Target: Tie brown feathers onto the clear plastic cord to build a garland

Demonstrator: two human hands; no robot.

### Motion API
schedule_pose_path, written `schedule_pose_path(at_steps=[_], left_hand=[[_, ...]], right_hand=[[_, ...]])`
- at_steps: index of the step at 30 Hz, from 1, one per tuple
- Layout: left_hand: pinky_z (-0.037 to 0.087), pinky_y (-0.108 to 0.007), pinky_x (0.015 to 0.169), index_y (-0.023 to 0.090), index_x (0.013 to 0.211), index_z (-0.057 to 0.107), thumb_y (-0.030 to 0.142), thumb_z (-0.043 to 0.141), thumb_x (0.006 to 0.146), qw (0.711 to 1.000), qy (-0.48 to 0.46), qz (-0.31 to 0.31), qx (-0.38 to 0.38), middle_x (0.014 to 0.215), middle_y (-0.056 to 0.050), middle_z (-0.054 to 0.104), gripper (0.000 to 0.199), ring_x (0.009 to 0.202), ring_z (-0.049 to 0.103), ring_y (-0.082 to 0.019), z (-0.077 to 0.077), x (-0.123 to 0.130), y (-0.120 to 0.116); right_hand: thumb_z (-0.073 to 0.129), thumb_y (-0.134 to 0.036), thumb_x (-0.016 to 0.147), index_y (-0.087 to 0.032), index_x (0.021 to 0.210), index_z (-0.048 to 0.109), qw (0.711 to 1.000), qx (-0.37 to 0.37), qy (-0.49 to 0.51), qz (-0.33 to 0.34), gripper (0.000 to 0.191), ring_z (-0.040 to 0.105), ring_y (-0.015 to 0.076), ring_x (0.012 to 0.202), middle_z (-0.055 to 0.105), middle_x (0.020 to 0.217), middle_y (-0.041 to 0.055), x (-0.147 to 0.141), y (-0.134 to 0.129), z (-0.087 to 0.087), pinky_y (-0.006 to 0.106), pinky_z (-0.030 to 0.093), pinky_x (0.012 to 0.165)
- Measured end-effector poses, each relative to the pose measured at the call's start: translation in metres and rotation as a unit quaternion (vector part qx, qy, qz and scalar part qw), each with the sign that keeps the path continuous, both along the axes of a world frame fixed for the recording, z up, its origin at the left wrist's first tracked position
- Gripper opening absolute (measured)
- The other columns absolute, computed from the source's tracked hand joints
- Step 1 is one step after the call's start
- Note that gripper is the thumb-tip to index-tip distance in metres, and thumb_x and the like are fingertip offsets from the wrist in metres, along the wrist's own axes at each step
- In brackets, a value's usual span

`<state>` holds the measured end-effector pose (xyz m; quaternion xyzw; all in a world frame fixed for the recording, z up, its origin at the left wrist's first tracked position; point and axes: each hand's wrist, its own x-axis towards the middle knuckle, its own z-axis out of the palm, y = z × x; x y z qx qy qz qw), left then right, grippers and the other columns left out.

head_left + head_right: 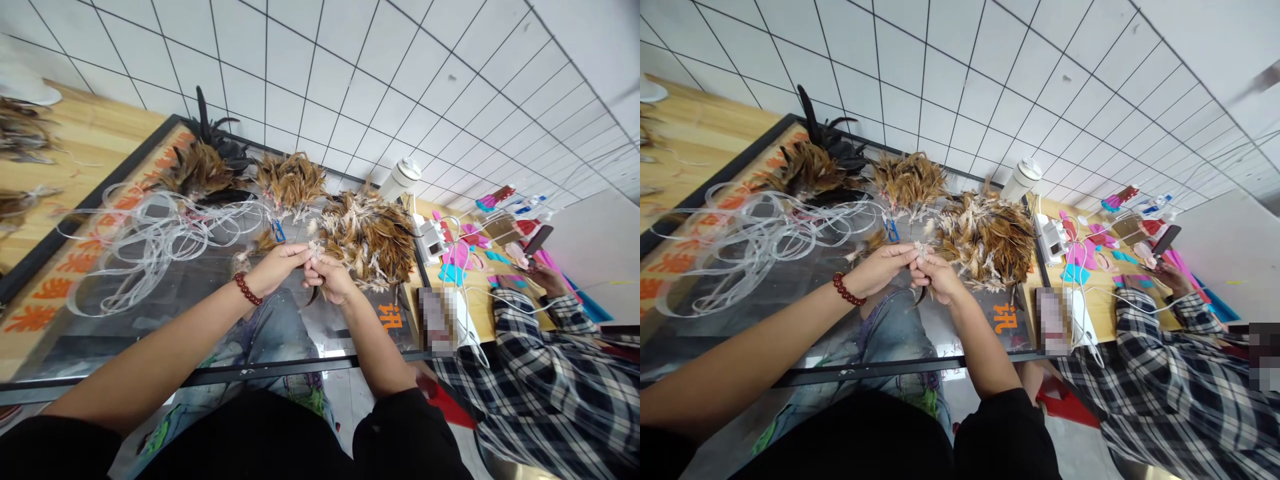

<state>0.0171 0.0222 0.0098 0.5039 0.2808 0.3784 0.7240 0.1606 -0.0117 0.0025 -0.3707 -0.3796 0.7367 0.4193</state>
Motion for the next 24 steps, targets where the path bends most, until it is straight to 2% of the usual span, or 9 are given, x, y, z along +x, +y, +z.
schedule_pose_path(at_steps=[3,8,12,15,17,19,21,22,24], left_hand=[[0.045,-0.027,0.072,0.014,0.056,0.061,0.037,0.073,0.07,1.0,-0.008,0.016,-0.019,0.062,-0.003,0.057,0.029,0.072,0.056,-0.015,-0.002,0.0,0.0],[0.039,-0.022,0.053,0.011,0.072,0.068,0.035,0.072,0.07,0.992,-0.042,0.076,-0.095,0.052,0.0,0.052,0.024,0.049,0.045,-0.009,-0.004,0.001,0.003],[0.039,-0.021,0.052,0.01,0.07,0.066,0.033,0.075,0.068,0.99,-0.062,0.061,-0.112,0.055,-0.001,0.053,0.025,0.052,0.045,-0.009,-0.003,0.003,0.003],[0.039,-0.021,0.051,0.011,0.067,0.062,0.032,0.074,0.069,0.989,-0.066,0.073,-0.112,0.057,-0.001,0.053,0.025,0.055,0.047,-0.01,-0.003,0.005,0.001],[0.041,-0.021,0.053,0.012,0.069,0.06,0.033,0.071,0.072,0.985,-0.074,0.107,-0.11,0.062,-0.001,0.055,0.025,0.059,0.051,-0.01,-0.001,0.005,0.001],[0.044,-0.022,0.055,0.013,0.07,0.057,0.034,0.068,0.075,0.985,-0.063,0.12,-0.104,0.06,0.001,0.051,0.024,0.056,0.05,-0.009,0.001,0.004,0.001],[0.042,-0.021,0.051,0.013,0.071,0.055,0.035,0.066,0.078,0.99,-0.031,0.096,-0.095,0.056,0.005,0.044,0.025,0.047,0.042,-0.006,0.003,0.003,-0.001],[0.039,-0.02,0.048,0.014,0.07,0.054,0.035,0.065,0.079,0.993,-0.018,0.074,-0.093,0.055,0.005,0.042,0.025,0.044,0.038,-0.005,0.004,0.003,-0.002],[0.033,-0.018,0.044,0.014,0.068,0.051,0.036,0.065,0.079,0.995,-0.009,0.028,-0.091,0.057,0.005,0.042,0.028,0.043,0.033,-0.003,0.004,0.003,-0.004]], right_hand=[[0.067,-0.049,0.074,-0.017,0.072,0.055,1.0,-0.015,-0.02,0.019,0.034,0.024,0.0033,0.041,0.028,0.05,-0.0108,0.0,-0.001,0.003,0.024,0.042,0.054],[0.065,-0.057,0.072,-0.017,0.078,0.057,0.998,-0.01,-0.063,0.011,0.041,0.026,0.0038,0.042,0.034,0.051,-0.01,-0.005,-0.001,0.002,0.022,0.038,0.051],[0.065,-0.058,0.07,-0.019,0.073,0.052,0.997,-0.009,-0.075,-0.031,0.042,0.023,0.0029,0.04,0.029,0.051,-0.0116,-0.009,0.0,-0.003,0.021,0.039,0.051],[0.057,-0.061,0.075,-0.019,0.072,0.053,0.985,0.026,-0.168,-0.017,0.042,0.028,0.0051,0.042,0.031,0.051,-0.0101,-0.005,0.001,-0.003,0.023,0.041,0.051],[0.052,-0.058,0.08,-0.018,0.072,0.057,0.943,0.116,-0.307,-0.05,0.041,0.042,0.009,0.051,0.043,0.055,-0.0052,0.0,0.0,0.0,0.026,0.045,0.059],[0.046,-0.05,0.087,-0.017,0.078,0.062,0.858,0.23,-0.433,-0.149,0.038,0.055,0.0146,0.072,0.058,0.072,0.0022,0.007,-0.001,0.007,0.03,0.047,0.074],[0.04,-0.043,0.092,-0.017,0.097,0.064,0.79,0.316,-0.474,-0.228,0.036,0.058,0.0179,0.095,0.064,0.097,0.008,0.013,-0.003,0.014,0.033,0.045,0.089],[0.037,-0.041,0.094,-0.018,0.109,0.061,0.781,0.345,-0.466,-0.234,0.036,0.057,0.0182,0.104,0.063,0.109,0.0097,0.015,-0.004,0.017,0.034,0.043,0.094],[0.034,-0.039,0.096,-0.021,0.126,0.053,0.792,0.388,-0.429,-0.192,0.041,0.053,0.0176,0.118,0.057,0.128,0.0099,0.018,-0.006,0.023,0.034,0.04,0.102]])
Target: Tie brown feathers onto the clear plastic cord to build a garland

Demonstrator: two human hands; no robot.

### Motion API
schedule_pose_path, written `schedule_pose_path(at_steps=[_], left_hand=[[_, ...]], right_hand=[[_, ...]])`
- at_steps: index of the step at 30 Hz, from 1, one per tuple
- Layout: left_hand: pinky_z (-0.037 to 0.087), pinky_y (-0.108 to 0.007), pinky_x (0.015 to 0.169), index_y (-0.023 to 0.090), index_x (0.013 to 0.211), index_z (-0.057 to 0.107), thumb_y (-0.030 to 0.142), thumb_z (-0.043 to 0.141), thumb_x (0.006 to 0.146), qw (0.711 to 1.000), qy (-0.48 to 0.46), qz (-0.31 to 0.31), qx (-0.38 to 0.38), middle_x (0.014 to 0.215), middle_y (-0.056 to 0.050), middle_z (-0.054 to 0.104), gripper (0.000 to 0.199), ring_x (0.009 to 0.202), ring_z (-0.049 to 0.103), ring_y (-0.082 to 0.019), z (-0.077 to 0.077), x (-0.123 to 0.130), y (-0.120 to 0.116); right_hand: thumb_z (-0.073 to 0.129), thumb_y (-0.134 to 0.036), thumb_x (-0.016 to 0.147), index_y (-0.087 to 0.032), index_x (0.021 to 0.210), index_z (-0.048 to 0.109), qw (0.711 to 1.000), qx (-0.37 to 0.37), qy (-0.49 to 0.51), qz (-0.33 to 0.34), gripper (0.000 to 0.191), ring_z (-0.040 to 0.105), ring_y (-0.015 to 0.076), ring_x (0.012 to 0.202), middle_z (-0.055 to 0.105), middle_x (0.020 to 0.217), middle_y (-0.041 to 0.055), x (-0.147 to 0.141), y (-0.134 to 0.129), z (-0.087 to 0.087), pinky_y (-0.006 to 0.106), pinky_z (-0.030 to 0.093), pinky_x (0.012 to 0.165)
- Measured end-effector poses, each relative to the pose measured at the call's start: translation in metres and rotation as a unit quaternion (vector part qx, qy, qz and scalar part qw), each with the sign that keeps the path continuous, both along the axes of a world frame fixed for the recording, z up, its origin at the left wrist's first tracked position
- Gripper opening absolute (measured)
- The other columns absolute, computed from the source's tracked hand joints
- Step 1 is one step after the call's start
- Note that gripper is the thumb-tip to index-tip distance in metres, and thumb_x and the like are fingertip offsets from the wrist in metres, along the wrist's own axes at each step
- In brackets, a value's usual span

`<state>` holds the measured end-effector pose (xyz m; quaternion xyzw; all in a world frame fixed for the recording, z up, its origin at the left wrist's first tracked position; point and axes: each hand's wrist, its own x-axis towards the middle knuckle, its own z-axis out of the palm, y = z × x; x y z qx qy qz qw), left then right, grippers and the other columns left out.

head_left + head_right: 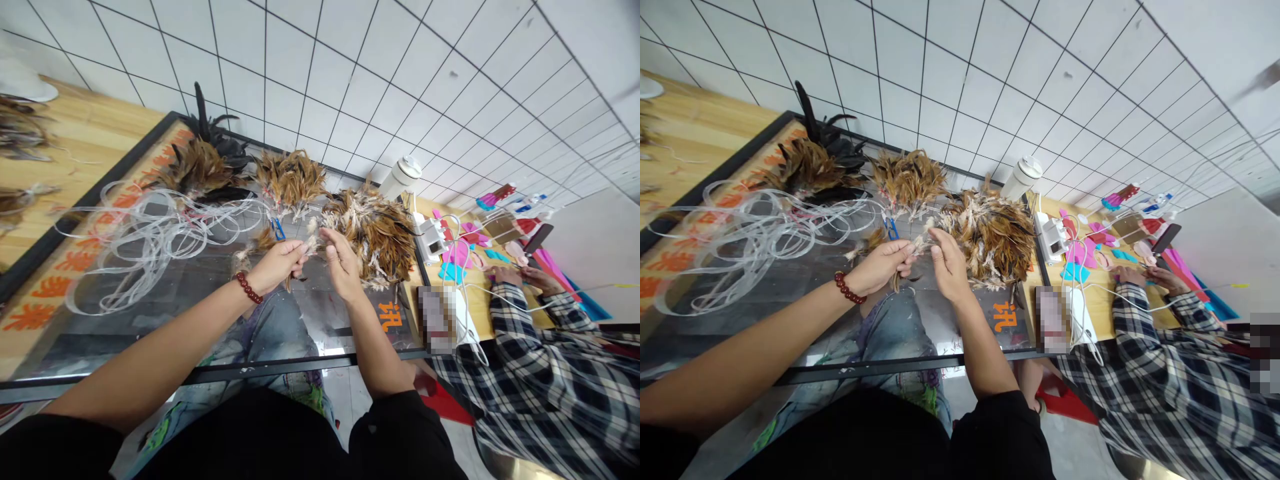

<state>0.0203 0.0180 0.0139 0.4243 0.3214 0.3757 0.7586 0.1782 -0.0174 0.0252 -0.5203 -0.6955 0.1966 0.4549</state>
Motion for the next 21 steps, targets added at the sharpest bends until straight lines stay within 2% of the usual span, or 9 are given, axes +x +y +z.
schedule_pose_path(at_steps=[3,7,15,18,21], left_hand=[[0.028,-0.016,0.043,0.014,0.065,0.046,0.037,0.068,0.076,0.999,-0.019,-0.041,0.0,0.058,0.004,0.042,0.034,0.044,0.032,-0.002,-0.002,0.001,-0.003],[0.024,-0.015,0.043,0.014,0.062,0.044,0.041,0.068,0.075,0.999,-0.02,-0.049,-0.006,0.055,0.005,0.038,0.038,0.043,0.029,-0.002,-0.004,0.002,-0.002],[0.023,-0.014,0.042,0.015,0.064,0.044,0.042,0.071,0.072,0.999,-0.014,-0.038,-0.015,0.053,0.006,0.037,0.039,0.042,0.028,-0.002,-0.001,0.003,-0.002],[0.02,-0.015,0.041,0.015,0.064,0.044,0.042,0.071,0.072,1.0,-0.008,-0.021,-0.018,0.053,0.007,0.036,0.038,0.041,0.026,-0.002,-0.003,0.003,0.0],[0.02,-0.015,0.041,0.015,0.065,0.045,0.041,0.069,0.074,1.0,-0.016,0.011,-0.006,0.054,0.006,0.038,0.036,0.042,0.028,-0.002,-0.004,0.003,0.001]], right_hand=[[0.03,-0.042,0.097,-0.024,0.137,0.044,0.996,-0.01,-0.008,0.093,0.046,0.043,0.017,0.131,0.049,0.141,0.0065,0.001,-0.001,0.003,0.036,0.033,0.111],[0.027,-0.046,0.097,-0.026,0.141,0.039,0.988,-0.037,-0.046,0.14,0.051,0.04,0.0174,0.135,0.045,0.144,0.005,0.0,-0.001,0.001,0.037,0.031,0.113],[0.027,-0.046,0.096,-0.023,0.149,0.018,0.983,-0.034,-0.1,0.148,0.058,0.023,0.016,0.143,0.026,0.154,0.0065,0.0,-0.001,-0.002,0.038,0.021,0.118],[0.033,-0.046,0.095,-0.024,0.149,0.021,0.989,-0.048,-0.071,0.12,0.059,0.027,0.0171,0.142,0.029,0.153,0.0081,0.001,0.002,-0.009,0.039,0.025,0.116],[0.048,-0.048,0.089,-0.025,0.145,0.032,0.994,-0.063,0.002,0.091,0.062,0.035,0.0192,0.137,0.036,0.15,0.0099,0.001,0.007,-0.015,0.039,0.031,0.112]])
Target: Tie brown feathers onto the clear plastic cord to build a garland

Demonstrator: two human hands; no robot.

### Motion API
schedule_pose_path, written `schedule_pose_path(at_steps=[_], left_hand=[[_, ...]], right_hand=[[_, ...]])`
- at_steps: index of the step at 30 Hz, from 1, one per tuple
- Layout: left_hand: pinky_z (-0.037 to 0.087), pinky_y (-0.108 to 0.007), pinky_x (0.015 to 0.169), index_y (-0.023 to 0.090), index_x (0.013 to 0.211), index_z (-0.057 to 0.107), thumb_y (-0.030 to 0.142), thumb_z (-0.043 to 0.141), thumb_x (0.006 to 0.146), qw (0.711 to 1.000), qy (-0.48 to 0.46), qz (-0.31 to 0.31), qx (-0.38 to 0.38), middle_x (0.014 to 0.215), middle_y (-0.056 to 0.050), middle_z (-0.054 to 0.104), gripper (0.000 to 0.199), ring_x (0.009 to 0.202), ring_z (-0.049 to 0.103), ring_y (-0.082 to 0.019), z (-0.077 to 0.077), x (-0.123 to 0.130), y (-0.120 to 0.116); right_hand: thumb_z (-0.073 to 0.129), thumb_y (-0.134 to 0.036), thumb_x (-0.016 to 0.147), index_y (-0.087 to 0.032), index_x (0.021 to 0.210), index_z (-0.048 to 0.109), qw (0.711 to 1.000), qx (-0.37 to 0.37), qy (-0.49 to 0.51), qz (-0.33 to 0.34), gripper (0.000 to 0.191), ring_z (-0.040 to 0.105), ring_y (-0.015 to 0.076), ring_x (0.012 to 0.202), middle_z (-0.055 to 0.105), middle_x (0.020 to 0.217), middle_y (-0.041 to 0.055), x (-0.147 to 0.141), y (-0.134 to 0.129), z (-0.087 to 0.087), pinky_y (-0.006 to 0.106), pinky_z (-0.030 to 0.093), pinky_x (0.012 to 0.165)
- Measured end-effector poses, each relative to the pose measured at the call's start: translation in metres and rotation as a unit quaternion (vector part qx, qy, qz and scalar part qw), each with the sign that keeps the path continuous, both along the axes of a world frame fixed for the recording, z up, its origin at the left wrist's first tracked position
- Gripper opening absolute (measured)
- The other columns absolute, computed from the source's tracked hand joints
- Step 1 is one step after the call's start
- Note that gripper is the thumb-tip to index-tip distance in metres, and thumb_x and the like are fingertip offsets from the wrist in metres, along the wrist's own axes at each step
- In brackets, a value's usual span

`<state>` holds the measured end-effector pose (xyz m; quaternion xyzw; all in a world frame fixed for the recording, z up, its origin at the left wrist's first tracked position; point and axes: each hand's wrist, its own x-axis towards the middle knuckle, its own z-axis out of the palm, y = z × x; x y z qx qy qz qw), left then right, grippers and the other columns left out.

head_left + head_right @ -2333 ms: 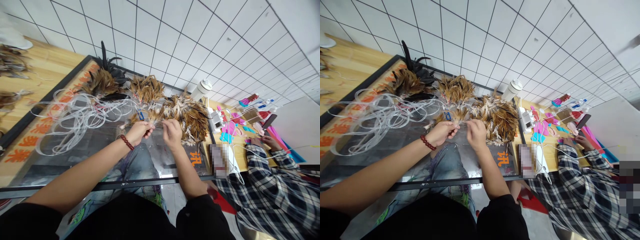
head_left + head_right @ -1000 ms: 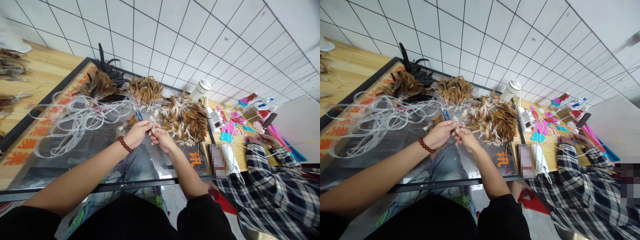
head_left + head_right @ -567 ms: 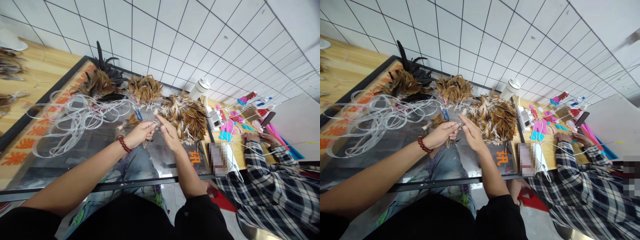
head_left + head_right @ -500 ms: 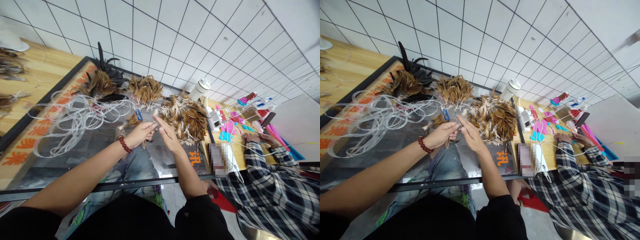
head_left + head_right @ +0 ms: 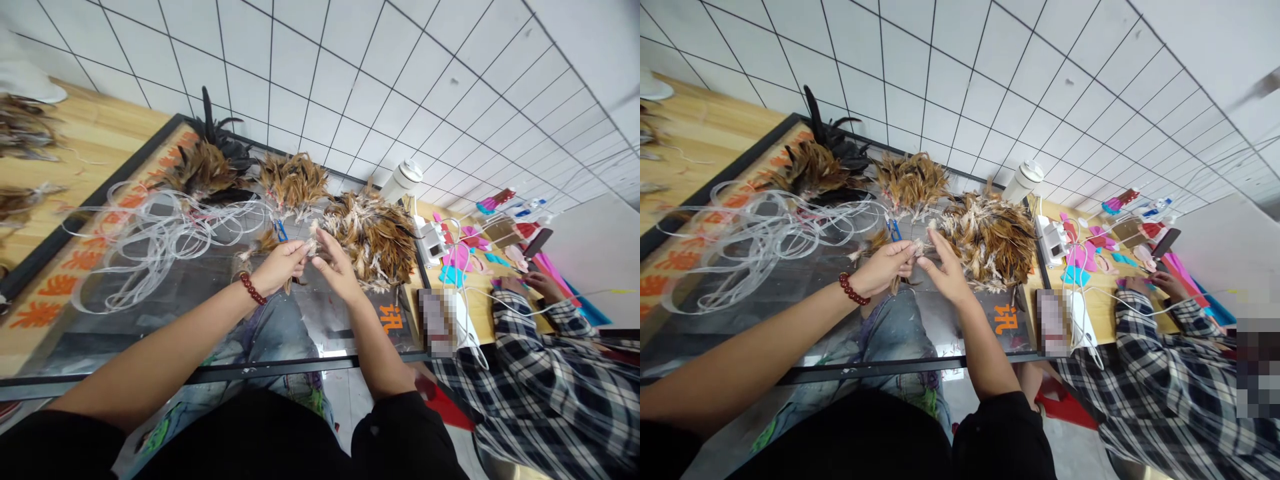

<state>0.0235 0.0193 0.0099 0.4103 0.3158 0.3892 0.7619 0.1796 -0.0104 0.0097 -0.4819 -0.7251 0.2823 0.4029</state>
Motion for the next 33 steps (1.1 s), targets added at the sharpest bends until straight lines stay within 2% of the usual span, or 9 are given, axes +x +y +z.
schedule_pose_path(at_steps=[5,12,20,23,25,27,29,31,33], left_hand=[[0.02,-0.016,0.042,0.015,0.068,0.048,0.043,0.068,0.074,1.0,-0.004,-0.007,0.015,0.054,0.007,0.036,0.035,0.041,0.026,-0.002,0.001,0.001,-0.002],[0.019,-0.017,0.043,0.015,0.071,0.049,0.047,0.067,0.074,0.999,0.0,-0.034,0.029,0.056,0.007,0.035,0.037,0.042,0.025,-0.002,0.001,0.001,-0.004],[0.019,-0.018,0.042,0.015,0.071,0.053,0.046,0.063,0.077,0.996,0.046,-0.057,0.05,0.058,0.005,0.039,0.034,0.043,0.028,-0.004,0.002,0.001,-0.007],[0.02,-0.019,0.041,0.014,0.067,0.053,0.045,0.058,0.08,0.994,0.091,0.009,0.061,0.054,0.004,0.038,0.033,0.043,0.029,-0.005,0.0,-0.003,0.0],[0.028,-0.02,0.044,0.015,0.068,0.055,0.04,0.056,0.081,0.979,0.134,0.12,0.096,0.057,0.003,0.044,0.028,0.046,0.035,-0.007,-0.001,-0.007,0.006],[0.041,-0.023,0.057,0.016,0.078,0.061,0.034,0.057,0.08,0.933,0.194,0.238,0.186,0.07,-0.001,0.056,0.019,0.06,0.049,-0.01,0.0,-0.011,0.011],[0.045,-0.029,0.079,0.017,0.087,0.066,0.03,0.056,0.081,0.881,0.234,0.289,0.294,0.09,-0.005,0.064,0.018,0.084,0.057,-0.015,0.003,-0.014,0.011],[0.042,-0.033,0.092,0.017,0.09,0.069,0.031,0.053,0.084,0.875,0.231,0.24,0.351,0.099,-0.007,0.067,0.022,0.097,0.058,-0.018,0.008,-0.013,0.008],[0.042,-0.035,0.095,0.017,0.095,0.069,0.034,0.052,0.085,0.906,0.202,0.145,0.344,0.102,-0.008,0.069,0.026,0.099,0.06,-0.02,0.011,-0.009,0.002]], right_hand=[[0.052,-0.052,0.086,-0.026,0.129,0.055,0.996,-0.028,0.078,0.018,0.05,0.044,0.0186,0.13,0.052,0.138,0.0085,-0.004,0.004,-0.001,0.039,0.032,0.11],[0.061,-0.046,0.081,-0.024,0.105,0.07,0.975,-0.058,0.214,-0.005,0.033,0.056,0.019,0.117,0.066,0.119,0.0068,-0.013,0.004,-0.007,0.039,0.038,0.106],[0.067,-0.041,0.073,-0.018,0.073,0.067,0.924,-0.076,0.36,-0.103,0.023,0.06,0.0192,0.099,0.066,0.107,0.0085,-0.012,0.009,-0.014,0.035,0.047,0.087],[0.069,-0.039,0.071,-0.019,0.076,0.066,0.886,-0.067,0.432,-0.152,0.021,0.059,0.0153,0.086,0.065,0.101,0.0061,-0.003,0.013,-0.011,0.032,0.047,0.078],[0.071,-0.036,0.069,-0.019,0.075,0.067,0.872,-0.055,0.451,-0.184,0.019,0.058,0.0135,0.08,0.064,0.091,0.0036,0.002,0.015,-0.01,0.03,0.046,0.076],[0.072,-0.033,0.068,-0.019,0.072,0.069,0.874,-0.031,0.441,-0.202,0.015,0.056,0.0131,0.08,0.063,0.085,0.0019,0.005,0.015,-0.009,0.03,0.045,0.079],[0.073,-0.029,0.069,-0.02,0.07,0.071,0.892,-0.004,0.408,-0.195,0.01,0.057,0.0134,0.085,0.062,0.085,0.0017,0.003,0.013,-0.007,0.03,0.045,0.083],[0.072,-0.027,0.07,-0.021,0.071,0.073,0.912,0.01,0.373,-0.17,0.006,0.057,0.0141,0.09,0.062,0.089,0.002,-0.003,0.01,-0.006,0.03,0.044,0.086],[0.072,-0.028,0.072,-0.023,0.074,0.074,0.928,0.006,0.343,-0.144,0.006,0.057,0.015,0.096,0.062,0.094,0.0024,-0.011,0.006,-0.005,0.031,0.045,0.088]])
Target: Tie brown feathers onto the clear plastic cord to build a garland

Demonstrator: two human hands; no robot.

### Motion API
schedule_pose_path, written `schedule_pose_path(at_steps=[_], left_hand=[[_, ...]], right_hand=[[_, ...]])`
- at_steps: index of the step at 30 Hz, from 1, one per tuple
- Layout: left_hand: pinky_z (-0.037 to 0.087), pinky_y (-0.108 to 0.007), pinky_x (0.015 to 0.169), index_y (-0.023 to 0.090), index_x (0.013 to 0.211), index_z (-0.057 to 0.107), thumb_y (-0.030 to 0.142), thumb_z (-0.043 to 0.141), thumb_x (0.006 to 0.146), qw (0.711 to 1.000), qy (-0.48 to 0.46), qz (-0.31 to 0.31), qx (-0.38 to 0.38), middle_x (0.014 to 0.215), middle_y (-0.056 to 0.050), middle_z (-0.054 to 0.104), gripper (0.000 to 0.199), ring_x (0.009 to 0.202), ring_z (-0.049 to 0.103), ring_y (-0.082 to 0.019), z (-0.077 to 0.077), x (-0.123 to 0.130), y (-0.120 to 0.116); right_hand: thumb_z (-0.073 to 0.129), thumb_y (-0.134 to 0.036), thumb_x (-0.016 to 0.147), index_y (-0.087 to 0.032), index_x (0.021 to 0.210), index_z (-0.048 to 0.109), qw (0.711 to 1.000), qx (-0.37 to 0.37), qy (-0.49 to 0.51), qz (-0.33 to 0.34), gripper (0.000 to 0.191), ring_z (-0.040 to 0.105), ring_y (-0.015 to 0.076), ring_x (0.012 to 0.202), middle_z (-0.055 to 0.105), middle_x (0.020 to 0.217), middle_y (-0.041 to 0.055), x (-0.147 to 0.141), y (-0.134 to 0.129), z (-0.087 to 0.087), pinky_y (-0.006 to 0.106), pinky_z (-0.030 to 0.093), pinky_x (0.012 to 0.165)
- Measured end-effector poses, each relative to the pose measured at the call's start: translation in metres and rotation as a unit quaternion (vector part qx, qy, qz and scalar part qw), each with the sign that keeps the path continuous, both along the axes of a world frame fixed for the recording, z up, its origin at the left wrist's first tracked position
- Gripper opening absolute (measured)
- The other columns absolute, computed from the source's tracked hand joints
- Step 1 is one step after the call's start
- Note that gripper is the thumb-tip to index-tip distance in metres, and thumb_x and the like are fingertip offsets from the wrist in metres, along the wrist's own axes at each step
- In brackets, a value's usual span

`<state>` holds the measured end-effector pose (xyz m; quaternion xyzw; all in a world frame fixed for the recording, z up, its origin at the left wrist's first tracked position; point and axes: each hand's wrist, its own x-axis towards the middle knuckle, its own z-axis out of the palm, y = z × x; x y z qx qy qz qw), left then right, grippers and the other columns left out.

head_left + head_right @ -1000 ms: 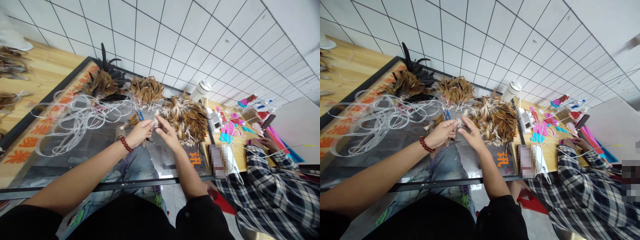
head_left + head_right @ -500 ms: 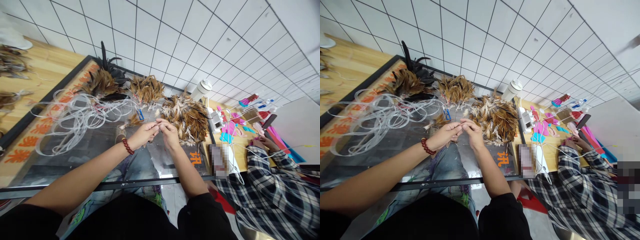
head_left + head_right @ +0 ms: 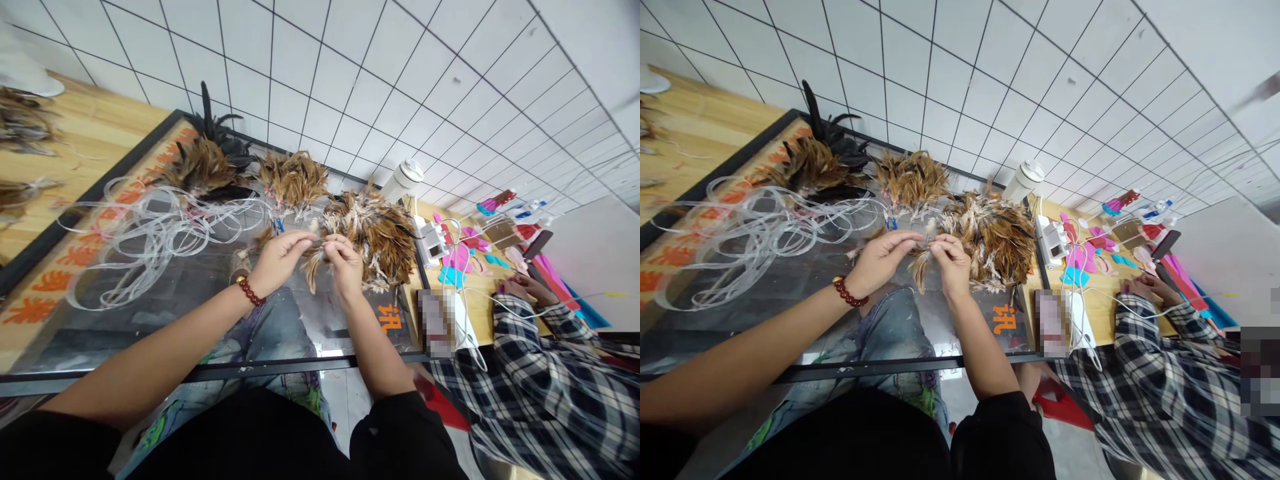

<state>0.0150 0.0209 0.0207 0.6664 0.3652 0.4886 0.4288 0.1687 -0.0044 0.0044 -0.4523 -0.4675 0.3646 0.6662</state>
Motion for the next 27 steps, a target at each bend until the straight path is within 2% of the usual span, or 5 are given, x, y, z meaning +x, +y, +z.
schedule_pose_path(at_steps=[6,12,15,19,27], left_hand=[[0.047,-0.027,0.069,0.015,0.07,0.062,0.038,0.053,0.084,0.973,-0.038,-0.159,-0.16,0.066,-0.002,0.062,0.029,0.065,0.058,-0.014,-0.006,0.009,-0.008],[0.033,-0.018,0.045,0.013,0.071,0.058,0.028,0.058,0.08,0.927,-0.116,-0.135,-0.329,0.052,0.004,0.044,0.017,0.044,0.039,-0.006,-0.009,0.006,-0.005],[0.025,-0.016,0.042,0.011,0.072,0.06,0.027,0.06,0.078,0.916,-0.126,-0.143,-0.353,0.054,0.004,0.042,0.017,0.043,0.033,-0.004,-0.006,0.007,-0.006],[0.021,-0.015,0.041,0.012,0.064,0.055,0.032,0.066,0.075,0.905,-0.158,-0.17,-0.356,0.054,0.003,0.042,0.026,0.044,0.031,-0.003,-0.005,0.008,-0.008],[0.02,-0.015,0.041,0.011,0.07,0.06,0.036,0.066,0.075,0.914,-0.148,-0.151,-0.346,0.054,0.003,0.042,0.026,0.043,0.03,-0.003,-0.004,0.008,-0.007]], right_hand=[[0.071,-0.03,0.073,-0.024,0.076,0.074,0.997,-0.041,-0.002,0.059,0.009,0.056,0.0172,0.104,0.063,0.101,0.0037,-0.01,-0.002,-0.006,0.032,0.045,0.093],[0.058,-0.044,0.083,-0.022,0.097,0.071,0.991,-0.093,0.034,0.085,0.03,0.062,0.0172,0.091,0.067,0.107,0.0069,-0.001,0.001,-0.006,0.034,0.051,0.082],[0.051,-0.044,0.088,-0.025,0.111,0.067,0.993,-0.04,-0.099,0.048,0.034,0.059,0.0178,0.105,0.063,0.121,0.006,0.005,-0.003,0.002,0.036,0.047,0.094],[0.045,-0.042,0.092,-0.029,0.124,0.059,0.962,0.02,-0.257,0.094,0.037,0.05,0.0168,0.125,0.058,0.131,0.0029,0.006,-0.008,0.008,0.037,0.036,0.109],[0.04,-0.046,0.093,-0.029,0.133,0.051,0.964,0.022,-0.248,0.093,0.045,0.054,0.0167,0.119,0.052,0.138,0.0039,0.004,-0.006,0.002,0.036,0.039,0.107]])
